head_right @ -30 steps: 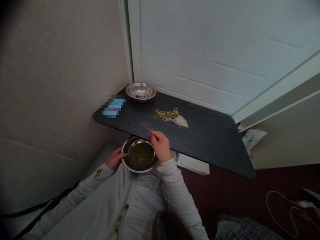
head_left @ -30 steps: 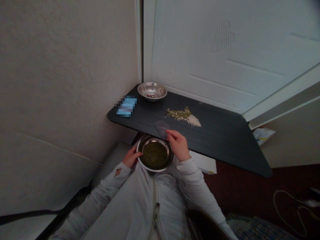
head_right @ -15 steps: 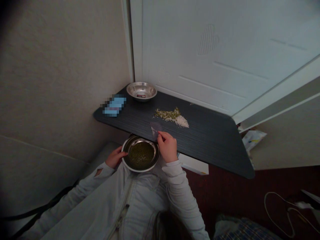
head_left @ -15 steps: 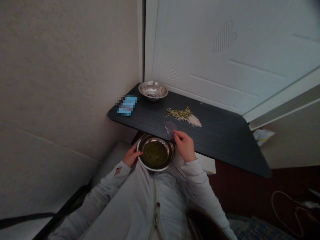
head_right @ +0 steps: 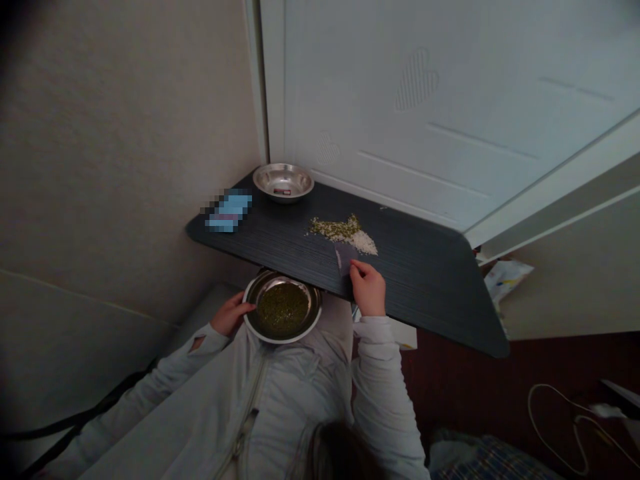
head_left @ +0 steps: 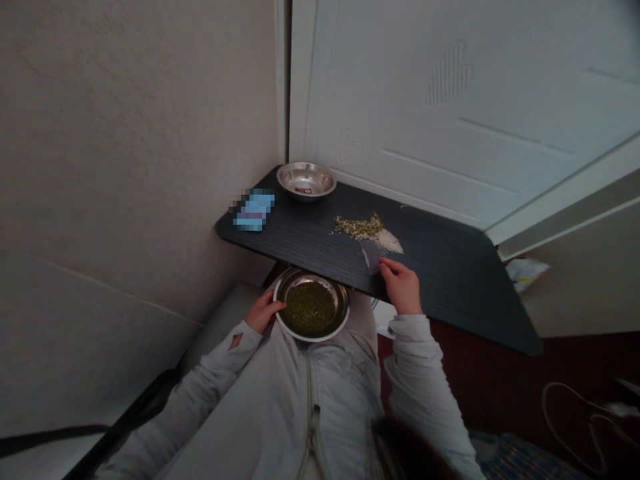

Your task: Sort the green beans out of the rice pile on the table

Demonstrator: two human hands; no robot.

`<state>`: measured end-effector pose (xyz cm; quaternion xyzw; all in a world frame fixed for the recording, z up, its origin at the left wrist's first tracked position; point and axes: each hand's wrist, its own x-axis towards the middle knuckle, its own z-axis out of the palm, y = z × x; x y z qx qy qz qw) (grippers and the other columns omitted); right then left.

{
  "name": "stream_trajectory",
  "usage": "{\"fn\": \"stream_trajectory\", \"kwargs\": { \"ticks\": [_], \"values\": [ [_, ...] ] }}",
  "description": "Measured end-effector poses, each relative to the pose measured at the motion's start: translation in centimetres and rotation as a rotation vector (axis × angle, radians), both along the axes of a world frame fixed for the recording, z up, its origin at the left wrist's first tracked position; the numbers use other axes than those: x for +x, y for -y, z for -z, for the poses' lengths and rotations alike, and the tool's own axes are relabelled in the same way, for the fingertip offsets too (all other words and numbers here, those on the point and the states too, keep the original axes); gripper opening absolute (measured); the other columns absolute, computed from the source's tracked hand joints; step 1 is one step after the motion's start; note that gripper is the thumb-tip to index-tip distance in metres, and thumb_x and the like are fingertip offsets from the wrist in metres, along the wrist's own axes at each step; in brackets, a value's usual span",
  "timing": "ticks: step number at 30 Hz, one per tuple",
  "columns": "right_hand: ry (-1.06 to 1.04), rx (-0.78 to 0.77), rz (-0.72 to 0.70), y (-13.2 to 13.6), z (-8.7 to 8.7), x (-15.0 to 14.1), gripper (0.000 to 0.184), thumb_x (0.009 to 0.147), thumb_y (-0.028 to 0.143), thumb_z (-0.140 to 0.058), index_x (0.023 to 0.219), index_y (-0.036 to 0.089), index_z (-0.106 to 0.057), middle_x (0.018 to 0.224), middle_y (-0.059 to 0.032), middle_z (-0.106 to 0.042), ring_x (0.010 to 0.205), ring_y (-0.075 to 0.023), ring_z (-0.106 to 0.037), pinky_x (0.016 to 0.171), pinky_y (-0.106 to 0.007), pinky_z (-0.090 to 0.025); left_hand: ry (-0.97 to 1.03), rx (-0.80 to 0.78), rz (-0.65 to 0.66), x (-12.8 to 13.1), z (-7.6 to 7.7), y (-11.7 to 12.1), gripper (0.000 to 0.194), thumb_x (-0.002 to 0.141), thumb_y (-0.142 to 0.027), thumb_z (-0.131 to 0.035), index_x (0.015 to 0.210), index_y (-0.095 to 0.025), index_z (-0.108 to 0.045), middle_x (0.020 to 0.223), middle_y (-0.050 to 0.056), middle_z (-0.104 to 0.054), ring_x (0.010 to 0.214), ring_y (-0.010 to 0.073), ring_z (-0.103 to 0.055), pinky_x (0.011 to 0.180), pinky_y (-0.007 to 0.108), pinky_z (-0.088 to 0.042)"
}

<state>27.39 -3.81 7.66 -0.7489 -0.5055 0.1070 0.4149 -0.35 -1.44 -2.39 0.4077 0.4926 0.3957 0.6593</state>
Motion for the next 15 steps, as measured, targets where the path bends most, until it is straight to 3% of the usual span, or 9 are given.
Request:
{"fn": "stream_trajectory", "kwargs": {
  "ticks": [10,15],
  "values": [
    [0.013,-0.082,0.085,-0.6,-0.1,2.9,0.033,0.062,0.032,-0.045,0.084,0.015,-0.062,0.072,-0.0057,-0.063,0.061,-0.0145,-0.053,0.060,-0.027,-0.038,0.013,0.004,0.007,0.0,-0.3,0.1,0.041,0.048,-0.020,-0.060,0.087,-0.012,-0.057,0.083,0.005,-0.062,0.083,0.0227,-0.053,0.079,0.036,-0.037],
    [0.005,-0.108,0.103,-1.3,-0.2,4.5,0.035,0.060,0.033,-0.046,0.084,0.014,-0.063,0.059,-0.0034,-0.059,0.046,-0.0105,-0.045,0.048,-0.024,-0.034,-0.017,-0.008,0.017,0.1,-0.8,0.2,0.041,0.048,-0.021,-0.060,0.088,-0.011,-0.057,0.083,0.005,-0.062,0.081,0.0230,-0.053,0.077,0.036,-0.037]
  ]
}}
